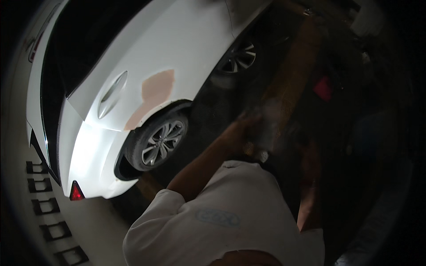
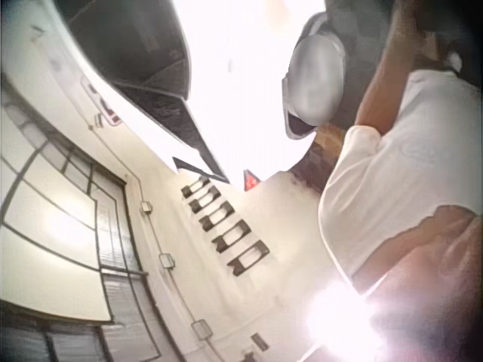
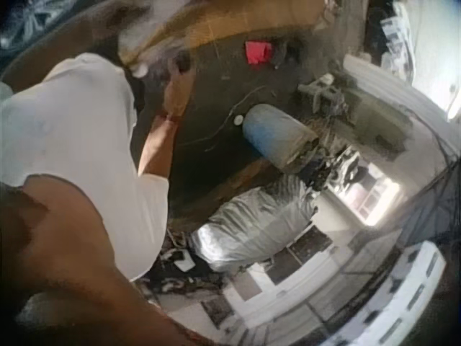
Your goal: The person sits on the floor and sands the wheel arch area of a white car using a sanding block. They then stand up and move to the rear of the vehicle to sand the trunk lid and bumper area.
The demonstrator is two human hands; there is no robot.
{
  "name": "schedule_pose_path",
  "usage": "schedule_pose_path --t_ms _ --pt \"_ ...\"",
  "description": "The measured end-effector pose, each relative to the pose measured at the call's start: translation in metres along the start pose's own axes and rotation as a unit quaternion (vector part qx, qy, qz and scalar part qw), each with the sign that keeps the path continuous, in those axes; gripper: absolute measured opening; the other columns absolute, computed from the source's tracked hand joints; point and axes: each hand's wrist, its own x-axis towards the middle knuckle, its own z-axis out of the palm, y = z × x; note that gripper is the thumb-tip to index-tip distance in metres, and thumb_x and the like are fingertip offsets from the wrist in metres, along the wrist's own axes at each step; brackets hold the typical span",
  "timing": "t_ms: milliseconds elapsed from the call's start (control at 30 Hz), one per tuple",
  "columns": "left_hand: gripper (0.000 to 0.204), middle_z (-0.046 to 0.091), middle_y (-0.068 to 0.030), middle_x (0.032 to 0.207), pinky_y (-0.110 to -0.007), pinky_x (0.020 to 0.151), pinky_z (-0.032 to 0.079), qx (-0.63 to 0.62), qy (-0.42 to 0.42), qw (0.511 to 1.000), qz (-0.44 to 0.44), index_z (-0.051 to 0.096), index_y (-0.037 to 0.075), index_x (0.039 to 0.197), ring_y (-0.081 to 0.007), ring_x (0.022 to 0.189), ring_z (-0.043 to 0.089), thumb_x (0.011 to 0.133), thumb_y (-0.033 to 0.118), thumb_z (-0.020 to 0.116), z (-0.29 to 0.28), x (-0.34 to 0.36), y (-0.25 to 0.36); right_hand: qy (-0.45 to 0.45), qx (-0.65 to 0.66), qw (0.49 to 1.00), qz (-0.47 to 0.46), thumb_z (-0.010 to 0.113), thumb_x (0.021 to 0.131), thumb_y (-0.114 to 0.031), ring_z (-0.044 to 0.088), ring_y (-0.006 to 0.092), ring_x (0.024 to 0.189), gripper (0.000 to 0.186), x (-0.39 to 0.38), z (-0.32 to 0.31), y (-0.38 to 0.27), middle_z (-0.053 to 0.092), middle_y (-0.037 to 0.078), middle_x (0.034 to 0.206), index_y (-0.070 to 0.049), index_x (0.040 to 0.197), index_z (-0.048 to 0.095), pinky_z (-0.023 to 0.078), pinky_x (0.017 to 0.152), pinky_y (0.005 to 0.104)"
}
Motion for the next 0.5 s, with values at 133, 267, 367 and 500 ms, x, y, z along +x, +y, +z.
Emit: schedule_pose_path --t_ms 133,267,367,500 --pt "0.049 0.062 -0.0104 0.130 -0.037 0.103 0.053 0.057 0.088 0.984 0.144 0.047 0.005 0.144 -0.0197 0.120 0.061 0.100 0.017 0.065 0.054 0.028 0.045 -0.055 -0.549 0.817 -0.170 0.056 0.097 -0.006 0.050 0.0274 0.138 0.055 0.069 -0.001 -0.104 0.054 0.007 0.148 -0.008 0.151 0.047 0.038 0.118 0.0405" --pt "0.040 0.064 -0.0105 0.127 -0.034 0.100 0.051 0.231 0.123 0.922 0.286 0.052 0.003 0.139 -0.0184 0.118 0.061 0.102 0.015 0.062 0.036 0.098 0.087 -0.086 -0.497 0.768 -0.395 0.057 0.089 -0.004 0.046 0.0272 0.140 0.054 0.161 0.038 -0.131 0.053 0.004 0.148 -0.017 0.142 0.057 0.032 0.121 0.0469" --pt "0.037 0.065 -0.0098 0.126 -0.033 0.098 0.051 0.242 0.224 0.892 0.310 0.055 0.002 0.137 -0.0175 0.115 0.061 0.102 0.012 0.060 0.022 0.141 0.120 -0.160 -0.500 0.749 -0.404 0.060 0.087 -0.005 0.042 0.0305 0.143 0.052 0.216 0.060 -0.129 0.054 0.007 0.143 -0.021 0.137 0.061 0.028 0.122 0.0514" --pt "0.048 0.061 -0.0117 0.132 -0.035 0.098 0.053 0.012 0.313 0.890 0.331 0.046 0.003 0.145 -0.0216 0.116 0.062 0.101 0.014 0.063 -0.034 0.218 0.158 -0.200 -0.519 0.745 -0.369 0.061 0.086 -0.001 0.038 0.0362 0.147 0.053 0.294 0.081 -0.151 0.051 0.012 0.141 -0.022 0.134 0.065 0.027 0.121 0.0552"
